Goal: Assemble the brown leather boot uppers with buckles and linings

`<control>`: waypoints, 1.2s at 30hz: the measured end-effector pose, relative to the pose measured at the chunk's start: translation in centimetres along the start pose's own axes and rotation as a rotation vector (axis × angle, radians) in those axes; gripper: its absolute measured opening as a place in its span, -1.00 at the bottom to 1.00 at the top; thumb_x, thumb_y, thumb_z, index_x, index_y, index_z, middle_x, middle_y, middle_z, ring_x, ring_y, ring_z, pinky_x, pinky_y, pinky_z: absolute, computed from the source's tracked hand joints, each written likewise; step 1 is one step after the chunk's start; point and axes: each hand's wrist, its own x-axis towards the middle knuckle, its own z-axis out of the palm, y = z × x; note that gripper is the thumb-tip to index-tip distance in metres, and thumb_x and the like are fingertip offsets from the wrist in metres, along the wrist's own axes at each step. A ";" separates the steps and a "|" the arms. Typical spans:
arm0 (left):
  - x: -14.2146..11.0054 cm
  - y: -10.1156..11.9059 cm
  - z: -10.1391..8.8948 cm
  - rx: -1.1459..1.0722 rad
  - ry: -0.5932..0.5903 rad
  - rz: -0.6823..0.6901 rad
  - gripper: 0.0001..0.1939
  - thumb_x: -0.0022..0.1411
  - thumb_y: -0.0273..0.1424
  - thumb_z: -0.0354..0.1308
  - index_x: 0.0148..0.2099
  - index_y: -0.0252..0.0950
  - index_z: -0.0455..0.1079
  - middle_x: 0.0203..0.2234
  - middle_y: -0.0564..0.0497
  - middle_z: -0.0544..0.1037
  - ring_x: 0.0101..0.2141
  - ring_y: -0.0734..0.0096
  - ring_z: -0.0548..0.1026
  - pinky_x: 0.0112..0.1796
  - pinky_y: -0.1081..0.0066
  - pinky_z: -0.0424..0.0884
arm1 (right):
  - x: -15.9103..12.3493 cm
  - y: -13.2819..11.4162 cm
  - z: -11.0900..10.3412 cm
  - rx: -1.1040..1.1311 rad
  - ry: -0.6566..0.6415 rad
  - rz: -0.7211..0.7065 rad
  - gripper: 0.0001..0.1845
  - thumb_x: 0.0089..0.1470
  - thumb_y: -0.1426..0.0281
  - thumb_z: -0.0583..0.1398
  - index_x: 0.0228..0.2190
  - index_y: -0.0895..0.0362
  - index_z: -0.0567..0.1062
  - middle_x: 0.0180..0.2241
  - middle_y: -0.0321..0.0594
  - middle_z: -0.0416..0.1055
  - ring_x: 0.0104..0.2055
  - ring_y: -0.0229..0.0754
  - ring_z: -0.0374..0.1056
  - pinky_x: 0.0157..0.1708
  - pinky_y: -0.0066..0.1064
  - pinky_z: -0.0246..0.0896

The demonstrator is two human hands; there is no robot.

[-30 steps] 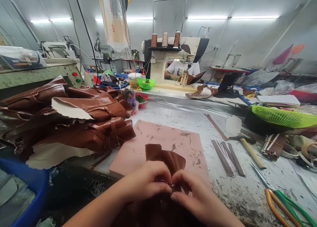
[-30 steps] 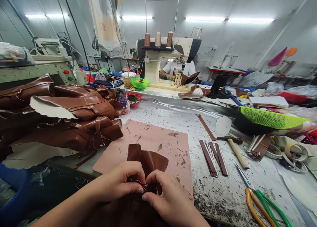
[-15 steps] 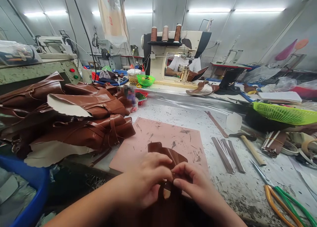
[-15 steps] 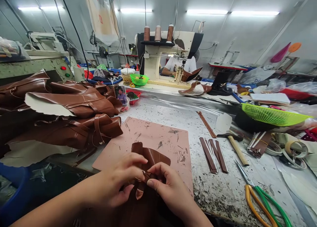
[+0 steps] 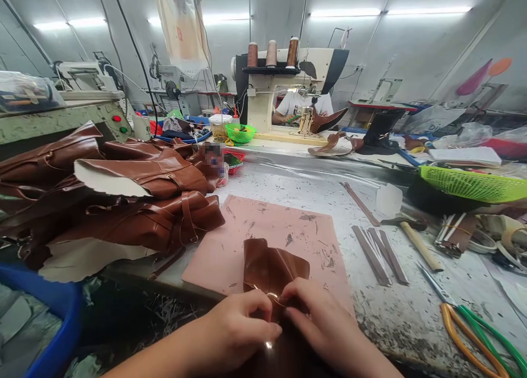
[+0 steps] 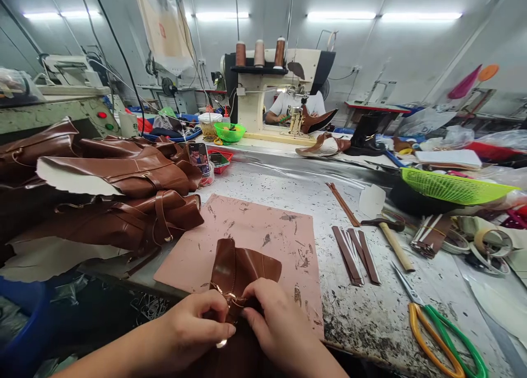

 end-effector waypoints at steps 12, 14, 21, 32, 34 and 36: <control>0.6 0.7 -0.6 0.308 -0.041 0.034 -0.80 0.18 -0.37 0.00 -0.46 -0.32 0.31 -0.57 0.11 0.31 -0.51 0.53 0.26 -0.47 0.54 0.19 | 1.2 0.3 0.0 0.347 0.012 0.140 -0.87 -0.12 0.32 0.19 -0.52 0.14 0.43 -0.49 -0.25 0.43 -0.38 -0.17 0.34 -0.36 -0.39 0.22; 0.4 0.6 -0.6 0.318 0.001 -0.008 -0.81 0.17 -0.36 0.02 -0.44 -0.32 0.34 -0.56 0.10 0.35 -0.48 0.51 0.29 -0.45 0.53 0.22 | 1.0 0.5 -0.6 0.321 -0.048 0.104 -0.88 -0.08 0.34 0.17 -0.48 0.13 0.46 -0.45 -0.24 0.46 -0.35 -0.16 0.36 -0.34 -0.38 0.24; 0.5 -1.0 -0.2 0.510 0.012 0.220 -0.79 0.20 -0.42 -0.01 -0.32 -0.29 0.47 -0.42 0.00 0.41 -0.42 0.47 0.34 -0.39 0.51 0.28 | 0.5 0.9 -0.6 0.056 0.010 -0.013 -0.69 0.01 0.50 0.06 -0.22 0.06 0.50 -0.30 -0.22 0.51 -0.23 -0.13 0.39 -0.18 -0.30 0.25; 0.8 -2.8 1.6 0.411 0.304 0.410 -0.78 0.17 -0.56 -0.02 -0.35 -0.28 0.44 -0.42 0.01 0.30 -0.39 0.47 0.34 -0.37 0.51 0.34 | 1.4 0.7 1.5 0.107 0.106 0.082 -0.79 -0.02 0.51 0.03 -0.38 0.12 0.44 -0.36 -0.21 0.47 -0.27 -0.15 0.38 -0.23 -0.31 0.25; 0.8 -3.1 1.9 0.360 0.313 0.373 -0.78 0.13 -0.60 -0.02 -0.36 -0.28 0.42 -0.39 0.00 0.29 -0.36 0.46 0.34 -0.33 0.50 0.34 | 1.5 0.7 1.4 0.149 0.065 0.094 -0.81 -0.05 0.49 0.07 -0.36 0.11 0.44 -0.34 -0.23 0.46 -0.25 -0.15 0.37 -0.22 -0.32 0.24; 0.7 -3.3 1.9 0.310 0.291 0.332 -0.79 0.10 -0.62 -0.01 -0.37 -0.28 0.42 -0.37 0.01 0.27 -0.33 0.46 0.33 -0.30 0.50 0.34 | 1.6 0.6 1.4 0.165 0.039 0.110 -0.81 -0.10 0.47 0.13 -0.35 0.11 0.44 -0.32 -0.24 0.45 -0.24 -0.14 0.35 -0.20 -0.32 0.22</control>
